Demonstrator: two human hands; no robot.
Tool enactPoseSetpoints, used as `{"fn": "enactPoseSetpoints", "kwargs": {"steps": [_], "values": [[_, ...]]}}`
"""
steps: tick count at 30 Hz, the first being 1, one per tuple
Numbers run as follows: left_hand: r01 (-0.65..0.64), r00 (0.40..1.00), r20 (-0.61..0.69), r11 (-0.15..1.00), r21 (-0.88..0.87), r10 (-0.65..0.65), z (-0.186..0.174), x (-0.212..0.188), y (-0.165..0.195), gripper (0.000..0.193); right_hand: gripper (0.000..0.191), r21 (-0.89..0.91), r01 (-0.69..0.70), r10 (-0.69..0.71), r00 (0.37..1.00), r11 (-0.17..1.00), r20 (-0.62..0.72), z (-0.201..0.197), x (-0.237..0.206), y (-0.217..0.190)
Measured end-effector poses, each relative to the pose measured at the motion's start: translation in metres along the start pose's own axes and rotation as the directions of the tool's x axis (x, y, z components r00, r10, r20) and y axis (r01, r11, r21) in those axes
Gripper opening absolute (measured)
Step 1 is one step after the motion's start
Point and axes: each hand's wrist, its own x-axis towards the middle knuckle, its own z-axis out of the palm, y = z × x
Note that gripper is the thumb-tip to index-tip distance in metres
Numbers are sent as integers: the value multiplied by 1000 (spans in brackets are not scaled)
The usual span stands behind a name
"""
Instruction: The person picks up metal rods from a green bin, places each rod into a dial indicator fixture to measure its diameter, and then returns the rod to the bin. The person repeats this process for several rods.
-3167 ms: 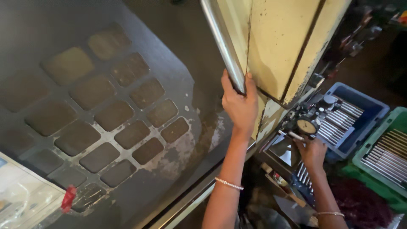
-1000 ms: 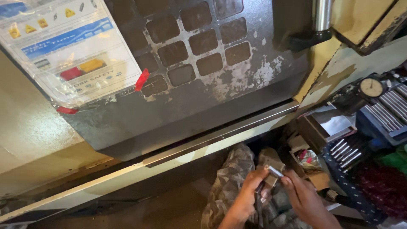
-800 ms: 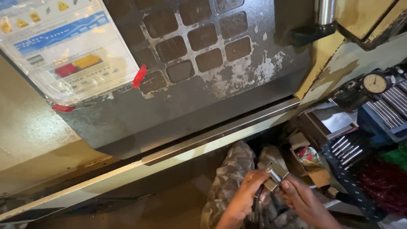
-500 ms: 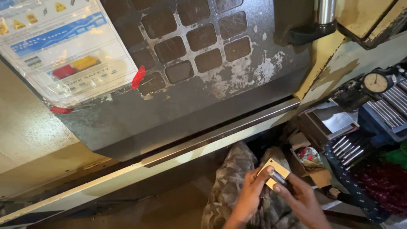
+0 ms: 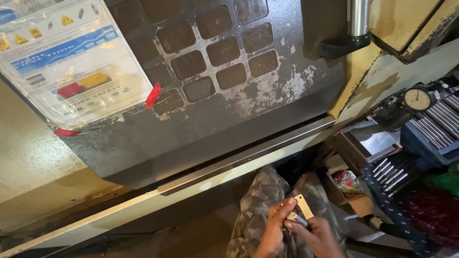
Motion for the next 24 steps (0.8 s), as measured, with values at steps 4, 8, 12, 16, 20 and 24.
{"fn": "enactPoseSetpoints", "kwargs": {"steps": [4,8,12,16,20,24], "values": [[-85,990,-111,996,-15,83,-4,5,9,28,18,-114,201,-219,959,973,-181,-17,3,-17],[-278,957,27,937,-210,290,-2,11,23,34,18,-229,62,-101,981,971,-167,-18,-2,-50],[-276,960,-111,931,-239,256,13,13,26,32,44,-527,183,-158,983,830,93,12,-18,-74],[-255,965,-131,934,-251,228,30,12,19,34,54,-693,276,-413,910,666,-35,28,-14,-84],[-380,925,71,922,81,374,26,10,27,35,30,-554,311,-494,843,772,-215,4,-4,-92],[-480,877,249,721,499,411,13,10,45,30,22,-107,-205,155,921,973,-358,-37,0,-103]]}}
